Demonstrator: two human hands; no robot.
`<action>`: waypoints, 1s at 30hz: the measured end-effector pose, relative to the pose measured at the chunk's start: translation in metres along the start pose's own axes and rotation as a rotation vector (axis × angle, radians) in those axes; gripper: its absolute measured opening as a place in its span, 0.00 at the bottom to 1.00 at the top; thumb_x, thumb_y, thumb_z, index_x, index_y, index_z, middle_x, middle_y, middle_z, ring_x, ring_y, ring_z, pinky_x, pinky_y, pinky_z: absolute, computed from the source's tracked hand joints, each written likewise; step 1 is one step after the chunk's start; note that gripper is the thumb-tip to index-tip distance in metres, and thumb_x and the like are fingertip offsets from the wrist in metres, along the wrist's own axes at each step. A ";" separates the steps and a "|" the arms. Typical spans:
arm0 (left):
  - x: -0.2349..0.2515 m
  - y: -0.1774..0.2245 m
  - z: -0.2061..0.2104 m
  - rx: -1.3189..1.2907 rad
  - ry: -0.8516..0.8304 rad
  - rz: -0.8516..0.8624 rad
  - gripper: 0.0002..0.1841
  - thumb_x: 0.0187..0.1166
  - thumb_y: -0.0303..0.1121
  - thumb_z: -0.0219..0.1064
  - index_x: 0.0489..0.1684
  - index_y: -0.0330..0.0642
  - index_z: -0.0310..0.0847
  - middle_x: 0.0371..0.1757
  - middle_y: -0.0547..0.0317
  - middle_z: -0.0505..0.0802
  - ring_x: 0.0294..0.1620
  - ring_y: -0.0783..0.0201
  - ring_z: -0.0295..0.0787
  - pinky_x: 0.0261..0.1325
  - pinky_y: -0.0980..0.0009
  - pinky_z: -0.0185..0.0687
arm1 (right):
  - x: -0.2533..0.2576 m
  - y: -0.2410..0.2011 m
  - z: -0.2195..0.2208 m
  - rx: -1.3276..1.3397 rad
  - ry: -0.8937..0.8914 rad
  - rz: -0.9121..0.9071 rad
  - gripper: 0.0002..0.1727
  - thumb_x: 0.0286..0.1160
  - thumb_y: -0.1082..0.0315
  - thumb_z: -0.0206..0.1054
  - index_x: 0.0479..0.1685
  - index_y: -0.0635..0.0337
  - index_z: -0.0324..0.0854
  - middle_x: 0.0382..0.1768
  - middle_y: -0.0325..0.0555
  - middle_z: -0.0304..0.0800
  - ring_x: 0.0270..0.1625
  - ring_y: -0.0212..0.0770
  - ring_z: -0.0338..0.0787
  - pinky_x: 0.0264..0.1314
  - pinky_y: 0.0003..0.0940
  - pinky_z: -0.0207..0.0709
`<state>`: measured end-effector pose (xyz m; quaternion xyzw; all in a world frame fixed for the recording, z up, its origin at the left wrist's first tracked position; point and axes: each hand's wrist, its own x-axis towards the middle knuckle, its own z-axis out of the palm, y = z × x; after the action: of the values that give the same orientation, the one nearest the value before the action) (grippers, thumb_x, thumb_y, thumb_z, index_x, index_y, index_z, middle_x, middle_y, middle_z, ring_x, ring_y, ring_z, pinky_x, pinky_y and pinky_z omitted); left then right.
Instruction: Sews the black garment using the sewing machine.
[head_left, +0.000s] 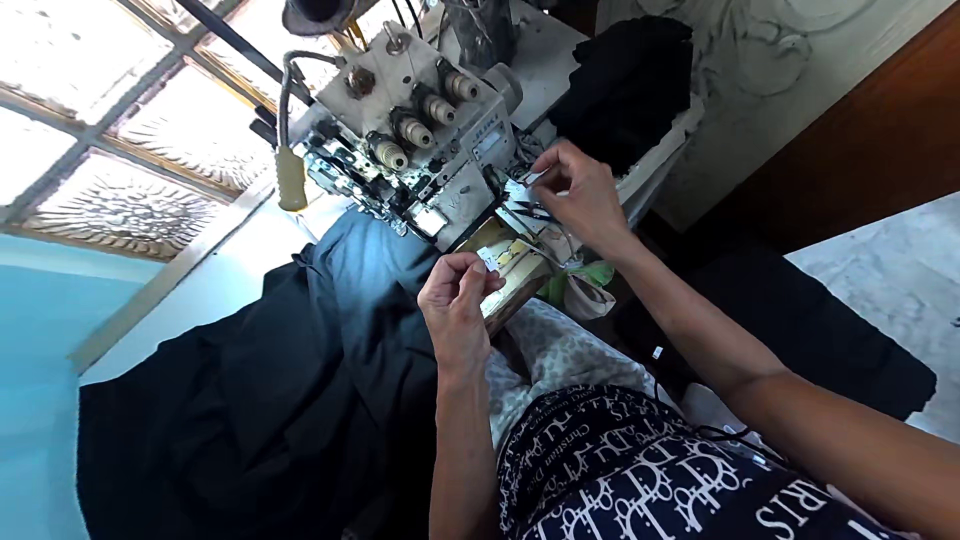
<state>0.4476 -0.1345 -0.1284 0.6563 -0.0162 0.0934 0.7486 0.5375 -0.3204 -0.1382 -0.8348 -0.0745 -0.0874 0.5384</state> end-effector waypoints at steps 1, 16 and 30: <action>0.000 0.001 -0.004 0.013 -0.012 0.035 0.11 0.83 0.21 0.58 0.38 0.47 0.85 0.32 0.70 0.92 0.32 0.72 0.91 0.44 0.71 0.92 | 0.008 0.009 -0.001 -0.134 -0.001 0.000 0.14 0.77 0.72 0.67 0.59 0.65 0.83 0.44 0.51 0.96 0.47 0.49 0.95 0.53 0.53 0.85; 0.008 0.042 -0.110 0.500 0.096 0.262 0.09 0.76 0.20 0.61 0.44 0.45 0.82 0.46 0.70 0.93 0.45 0.73 0.92 0.50 0.71 0.91 | 0.023 0.047 0.024 -0.567 0.060 -0.148 0.16 0.73 0.84 0.58 0.51 0.66 0.90 0.62 0.68 0.86 0.68 0.72 0.81 0.68 0.68 0.68; 0.037 0.038 -0.090 0.914 -0.151 0.238 0.09 0.85 0.24 0.59 0.55 0.34 0.83 0.48 0.53 0.90 0.38 0.75 0.84 0.42 0.80 0.80 | -0.023 -0.009 0.106 0.317 -0.542 0.065 0.19 0.74 0.73 0.72 0.61 0.73 0.81 0.38 0.55 0.87 0.39 0.44 0.84 0.51 0.44 0.79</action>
<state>0.4685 -0.0364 -0.0985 0.9168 -0.1026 0.1281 0.3641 0.5204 -0.2201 -0.1781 -0.7353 -0.2011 0.1682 0.6250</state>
